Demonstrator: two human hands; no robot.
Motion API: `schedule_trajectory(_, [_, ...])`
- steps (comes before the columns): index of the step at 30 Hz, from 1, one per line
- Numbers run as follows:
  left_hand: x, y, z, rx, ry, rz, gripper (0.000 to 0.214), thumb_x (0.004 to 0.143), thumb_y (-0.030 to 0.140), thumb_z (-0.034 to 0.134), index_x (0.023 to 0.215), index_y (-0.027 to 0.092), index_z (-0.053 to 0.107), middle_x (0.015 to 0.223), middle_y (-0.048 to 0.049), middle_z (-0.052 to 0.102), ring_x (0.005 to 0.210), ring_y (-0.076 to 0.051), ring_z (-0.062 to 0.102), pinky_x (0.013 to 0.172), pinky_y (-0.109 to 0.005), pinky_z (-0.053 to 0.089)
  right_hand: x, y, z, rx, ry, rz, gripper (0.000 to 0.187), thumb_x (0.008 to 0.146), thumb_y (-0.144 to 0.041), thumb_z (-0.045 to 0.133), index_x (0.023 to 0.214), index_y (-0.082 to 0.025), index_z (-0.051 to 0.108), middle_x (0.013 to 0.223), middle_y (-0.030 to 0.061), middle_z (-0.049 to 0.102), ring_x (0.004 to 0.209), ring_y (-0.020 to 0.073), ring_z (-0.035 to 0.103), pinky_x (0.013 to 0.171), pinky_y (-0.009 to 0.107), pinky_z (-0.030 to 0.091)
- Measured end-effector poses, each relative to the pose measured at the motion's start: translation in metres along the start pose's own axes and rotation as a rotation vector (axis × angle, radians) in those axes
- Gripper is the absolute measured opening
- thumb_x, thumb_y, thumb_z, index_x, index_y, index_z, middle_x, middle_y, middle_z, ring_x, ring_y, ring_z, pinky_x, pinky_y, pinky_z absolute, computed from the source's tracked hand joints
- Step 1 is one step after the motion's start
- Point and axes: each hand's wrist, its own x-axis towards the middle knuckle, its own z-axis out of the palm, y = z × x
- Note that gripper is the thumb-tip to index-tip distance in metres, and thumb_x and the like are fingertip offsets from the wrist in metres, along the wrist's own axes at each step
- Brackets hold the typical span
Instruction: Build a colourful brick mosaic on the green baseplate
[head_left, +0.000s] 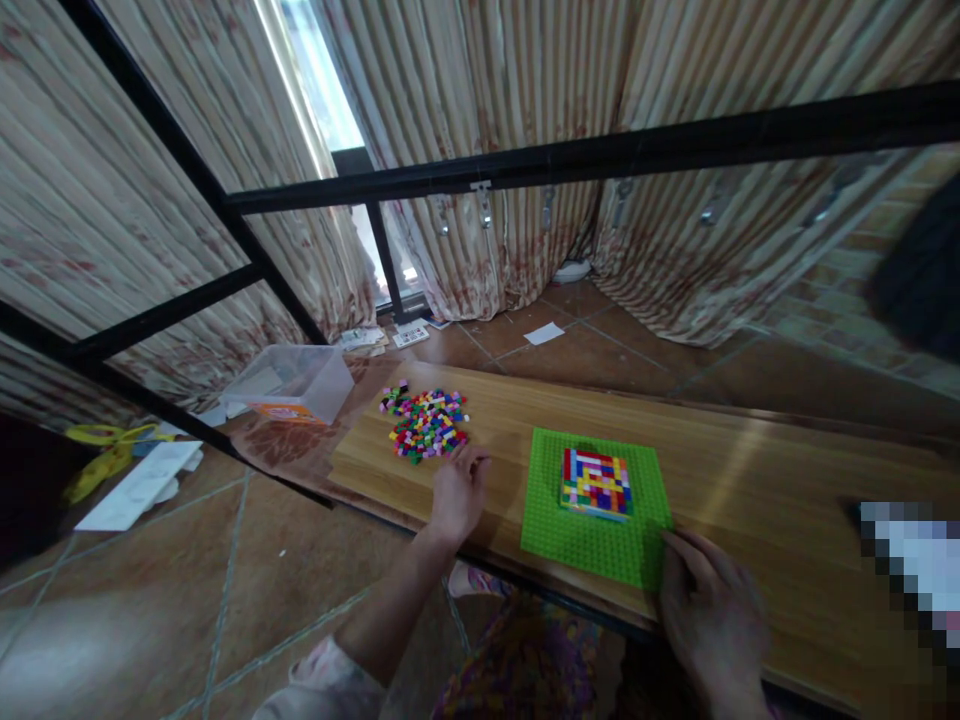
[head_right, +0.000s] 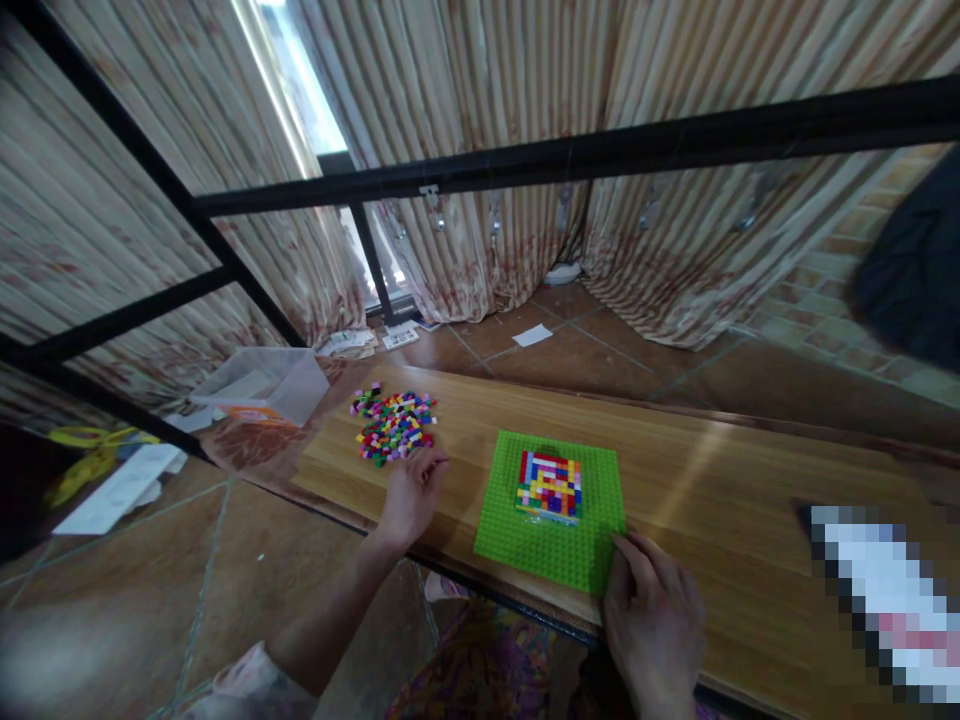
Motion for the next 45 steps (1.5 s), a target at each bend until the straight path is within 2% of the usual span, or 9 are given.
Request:
schedule_trajectory(5, [-0.025, 0.038, 0.025, -0.481, -0.051, -0.044, 0.021, 0.091, 0.016, 0.055, 0.099, 0.02, 0.073, 0.093, -0.004, 0.071, 0.087, -0.016, 0.066, 0.08, -0.027, 0.052, -0.001, -0.001, 0.0, -0.018, -0.018, 0.017, 0.035, 0.096, -0.035, 0.043, 0.098, -0.016, 0.072, 0.107, 0.0124, 0.072, 0.093, 0.0267, 0.061, 0.085, 0.04, 0.048])
schedule_trajectory(10, [-0.042, 0.056, 0.047, -0.653, -0.11, -0.146, 0.02, 0.089, 0.018, 0.056, 0.096, 0.019, 0.075, 0.087, -0.0036, 0.07, 0.08, -0.015, 0.065, 0.073, -0.025, 0.053, 0.0, -0.005, -0.001, -0.014, -0.025, 0.029, 0.035, 0.096, -0.033, 0.042, 0.099, -0.016, 0.072, 0.107, 0.0119, 0.072, 0.095, 0.0265, 0.06, 0.087, 0.04, 0.048])
schedule_trajectory(19, [-0.045, 0.063, 0.054, -0.536, -0.041, -0.054, 0.019, 0.091, 0.017, 0.056, 0.098, 0.02, 0.074, 0.093, -0.003, 0.073, 0.085, -0.015, 0.068, 0.079, -0.026, 0.053, 0.0, -0.006, -0.001, 0.006, -0.021, 0.045, 0.034, 0.096, -0.034, 0.044, 0.1, -0.016, 0.072, 0.107, 0.0112, 0.071, 0.097, 0.0255, 0.06, 0.088, 0.038, 0.048])
schedule_trajectory(25, [-0.046, 0.062, 0.061, -0.549, -0.006, 0.021, 0.02, 0.092, 0.019, 0.055, 0.095, 0.021, 0.075, 0.092, -0.0039, 0.073, 0.087, -0.016, 0.068, 0.079, -0.027, 0.055, 0.0, -0.007, -0.002, 0.013, -0.032, 0.061, 0.032, 0.096, -0.033, 0.044, 0.101, -0.016, 0.072, 0.109, 0.0118, 0.071, 0.097, 0.0252, 0.059, 0.087, 0.039, 0.048])
schedule_trajectory(33, [-0.044, 0.06, 0.063, -0.491, 0.006, 0.016, 0.019, 0.09, 0.016, 0.056, 0.092, 0.021, 0.075, 0.088, -0.0034, 0.073, 0.081, -0.015, 0.067, 0.074, -0.026, 0.056, 0.001, -0.009, -0.004, 0.007, -0.047, 0.074, 0.032, 0.096, -0.032, 0.045, 0.1, -0.016, 0.072, 0.109, 0.0117, 0.071, 0.096, 0.0252, 0.059, 0.088, 0.038, 0.048])
schedule_trajectory(40, [-0.045, 0.051, 0.061, -0.26, -0.015, 0.24, 0.026, 0.095, 0.017, 0.051, 0.105, 0.025, 0.074, 0.1, -0.0053, 0.073, 0.093, -0.016, 0.069, 0.086, -0.029, 0.058, 0.001, -0.009, -0.004, 0.014, -0.034, 0.073, 0.034, 0.097, -0.034, 0.044, 0.1, -0.016, 0.072, 0.108, 0.0117, 0.071, 0.097, 0.0255, 0.059, 0.088, 0.038, 0.047])
schedule_trajectory(45, [-0.046, 0.042, 0.064, -0.074, -0.046, 0.366, 0.032, 0.098, 0.018, 0.045, 0.115, 0.024, 0.071, 0.106, -0.0083, 0.072, 0.098, -0.018, 0.068, 0.089, -0.032, 0.059, 0.0, -0.008, -0.003, 0.012, -0.049, 0.073, 0.034, 0.096, -0.034, 0.044, 0.1, -0.016, 0.072, 0.108, 0.012, 0.071, 0.096, 0.026, 0.06, 0.088, 0.039, 0.047])
